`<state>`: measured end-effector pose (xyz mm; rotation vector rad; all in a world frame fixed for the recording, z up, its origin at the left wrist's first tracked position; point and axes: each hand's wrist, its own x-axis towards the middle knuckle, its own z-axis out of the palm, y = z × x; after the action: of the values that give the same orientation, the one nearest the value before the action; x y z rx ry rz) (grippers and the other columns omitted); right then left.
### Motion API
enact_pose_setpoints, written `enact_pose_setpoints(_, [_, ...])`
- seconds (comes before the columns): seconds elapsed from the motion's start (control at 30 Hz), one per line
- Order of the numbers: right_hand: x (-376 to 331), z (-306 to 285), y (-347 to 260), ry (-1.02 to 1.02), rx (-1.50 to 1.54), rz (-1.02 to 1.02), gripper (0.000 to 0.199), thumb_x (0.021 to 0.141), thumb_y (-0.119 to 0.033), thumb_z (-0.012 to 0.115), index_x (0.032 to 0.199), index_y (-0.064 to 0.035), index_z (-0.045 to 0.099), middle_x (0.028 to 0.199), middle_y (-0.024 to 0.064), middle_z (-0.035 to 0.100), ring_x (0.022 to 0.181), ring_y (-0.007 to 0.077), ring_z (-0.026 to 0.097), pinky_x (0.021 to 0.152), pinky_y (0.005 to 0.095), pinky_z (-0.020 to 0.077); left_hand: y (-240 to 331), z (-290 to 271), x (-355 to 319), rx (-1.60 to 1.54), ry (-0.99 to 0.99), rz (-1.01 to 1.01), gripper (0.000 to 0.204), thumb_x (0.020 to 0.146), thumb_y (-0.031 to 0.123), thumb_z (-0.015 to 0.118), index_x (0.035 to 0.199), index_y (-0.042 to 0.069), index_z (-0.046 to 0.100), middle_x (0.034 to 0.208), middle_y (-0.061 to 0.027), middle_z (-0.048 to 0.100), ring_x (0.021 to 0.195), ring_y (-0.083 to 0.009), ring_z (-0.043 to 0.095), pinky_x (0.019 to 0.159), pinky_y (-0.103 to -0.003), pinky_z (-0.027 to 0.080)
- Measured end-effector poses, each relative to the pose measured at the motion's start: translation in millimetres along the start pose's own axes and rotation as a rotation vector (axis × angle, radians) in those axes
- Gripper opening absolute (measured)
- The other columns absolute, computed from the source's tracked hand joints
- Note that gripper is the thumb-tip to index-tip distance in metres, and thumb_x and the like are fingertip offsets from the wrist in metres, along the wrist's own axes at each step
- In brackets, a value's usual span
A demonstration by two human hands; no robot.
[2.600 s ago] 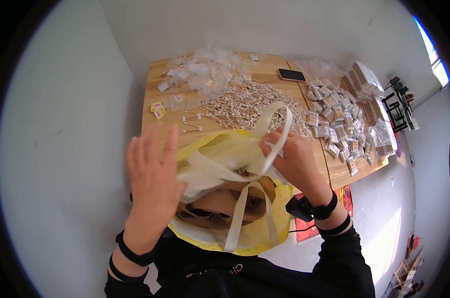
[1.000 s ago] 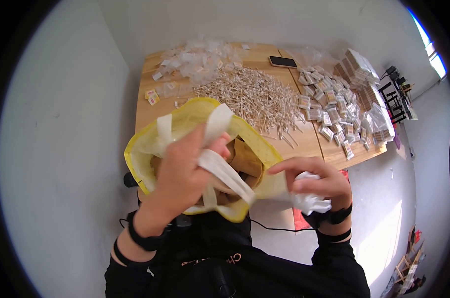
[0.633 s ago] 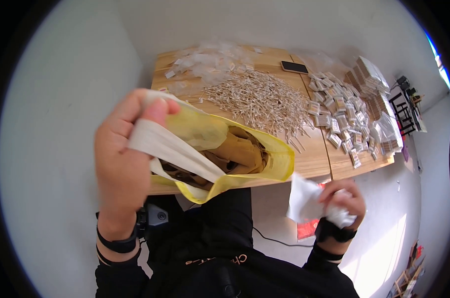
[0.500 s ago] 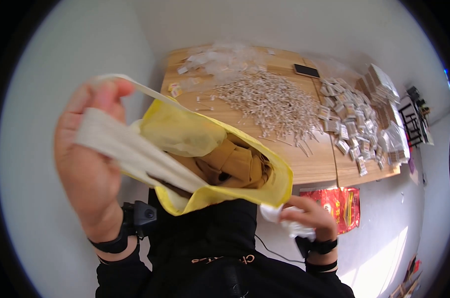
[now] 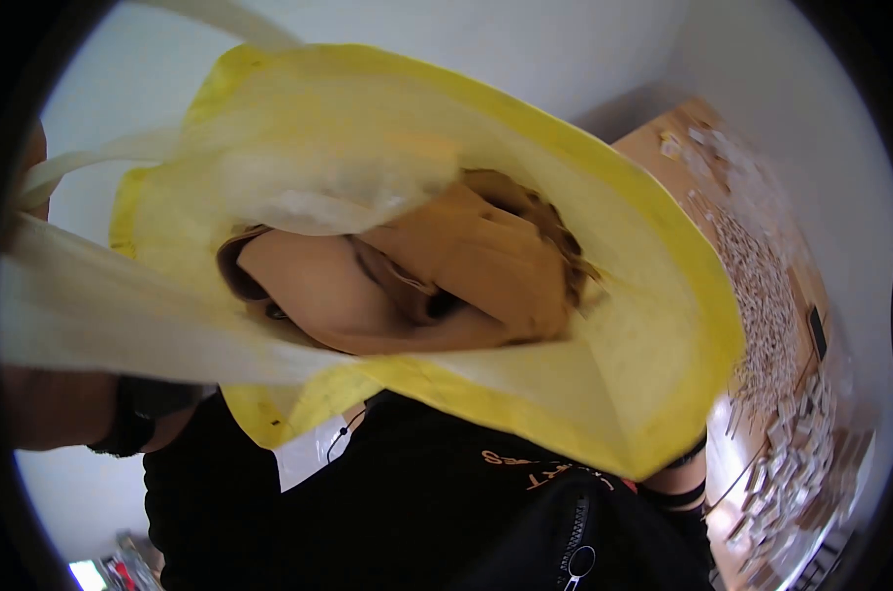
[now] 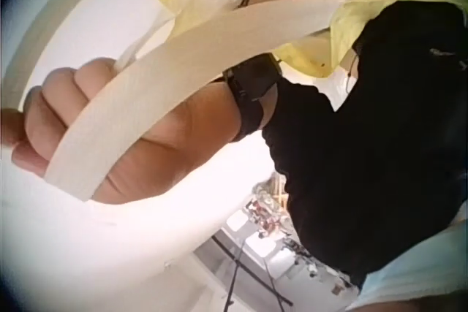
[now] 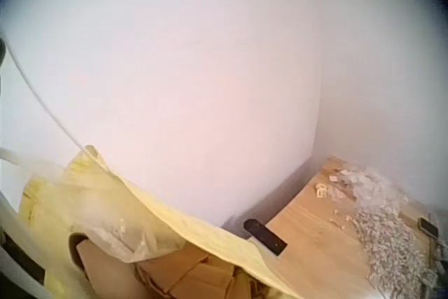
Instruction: Organize cotton swabs into a neat row and then place them into a small plastic bag.
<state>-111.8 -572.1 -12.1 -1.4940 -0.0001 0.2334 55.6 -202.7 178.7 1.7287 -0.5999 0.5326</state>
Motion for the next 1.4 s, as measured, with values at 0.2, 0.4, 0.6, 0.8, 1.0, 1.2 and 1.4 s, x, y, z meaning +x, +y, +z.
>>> enact_pose_setpoints(0.2, [57, 30, -11, -0.217, -0.149, 0.021, 0.035, 0.093, -0.022, 0.060, 0.121, -0.0027, 0.055, 0.091, 0.0047, 0.064, 0.087, 0.0102, 0.059, 0.077, 0.0255, 0.0465, 14, 11, -61, 0.420, 0.305, 0.124, 0.030, 0.098, 0.018, 0.048, 0.113, -0.006, 0.054, 0.069, 0.0058, 0.041, 0.057, -0.0006, 0.035, 0.049, -0.018, 0.024])
enact_pose_setpoints(0.4, [68, 30, -5, -0.257, -0.070, 0.150, 0.033, 0.094, -0.022, 0.058, 0.122, -0.0038, 0.055, 0.088, 0.0025, 0.063, 0.081, 0.0073, 0.058, 0.071, 0.0224, 0.0457, -35, -112, -94, -0.018, 0.083, -0.393, 0.027, 0.098, 0.021, 0.047, 0.108, -0.003, 0.057, 0.067, 0.0092, 0.033, 0.057, 0.0008, 0.028, 0.049, -0.016, 0.020])
enact_pose_setpoints(0.6, [71, 24, 9, -0.094, 0.010, 0.247, 0.032, 0.094, -0.019, 0.055, 0.122, -0.0013, 0.055, 0.085, 0.0025, 0.063, 0.074, 0.0075, 0.059, 0.063, 0.0207, 0.0461, -110, -127, -178, 0.078, 0.221, -0.636, 0.027, 0.097, 0.022, 0.050, 0.105, -0.002, 0.060, 0.066, 0.0101, 0.034, 0.057, 0.0012, 0.028, 0.048, -0.017, 0.019])
enact_pose_setpoints(0.8, [67, 25, 12, 0.020, 0.103, 0.272, 0.033, 0.096, -0.021, 0.053, 0.121, 0.0007, 0.055, 0.083, 0.0018, 0.061, 0.070, 0.0055, 0.056, 0.059, 0.0185, 0.0422, -195, -133, -259, 0.241, -0.078, -0.948, 0.018, 0.090, 0.014, 0.051, 0.100, 0.005, 0.063, 0.071, 0.0067, 0.048, 0.060, -0.0020, 0.039, 0.052, -0.018, 0.030])
enact_pose_setpoints(1.0, [61, 22, 14, 0.303, 0.327, 0.130, 0.049, 0.098, -0.038, 0.046, 0.124, 0.0033, 0.050, 0.078, 0.0009, 0.053, 0.063, 0.0069, 0.049, 0.053, 0.0205, 0.0379, -353, -146, -379, 0.798, -0.208, -0.863, 0.028, 0.077, 0.005, 0.048, 0.101, 0.003, 0.063, 0.093, -0.0228, 0.064, 0.090, -0.0428, 0.059, 0.079, -0.045, 0.047])
enact_pose_setpoints(1.2, [64, -10, 28, 0.347, 1.173, -0.125, 0.052, 0.096, -0.043, 0.048, 0.120, 0.0034, 0.049, 0.086, 0.0072, 0.058, 0.069, 0.0148, 0.055, 0.066, 0.0300, 0.0483, -418, -178, -419, 0.816, -0.374, -0.846, 0.026, 0.071, 0.010, 0.058, 0.094, 0.000, 0.060, 0.088, -0.0242, 0.063, 0.084, -0.0431, 0.058, 0.073, -0.047, 0.046])
enact_pose_setpoints(1.4, [77, -4, 23, 0.457, 1.336, -0.423, 0.038, 0.097, -0.034, 0.037, 0.103, -0.0029, 0.057, 0.076, 0.0058, 0.060, 0.075, 0.0176, 0.062, 0.086, 0.0423, 0.0467, -427, -162, -357, 1.057, -0.683, -1.000, 0.046, 0.068, 0.016, 0.072, 0.108, -0.003, 0.058, 0.109, -0.0222, 0.061, 0.097, -0.0419, 0.058, 0.085, -0.042, 0.048])
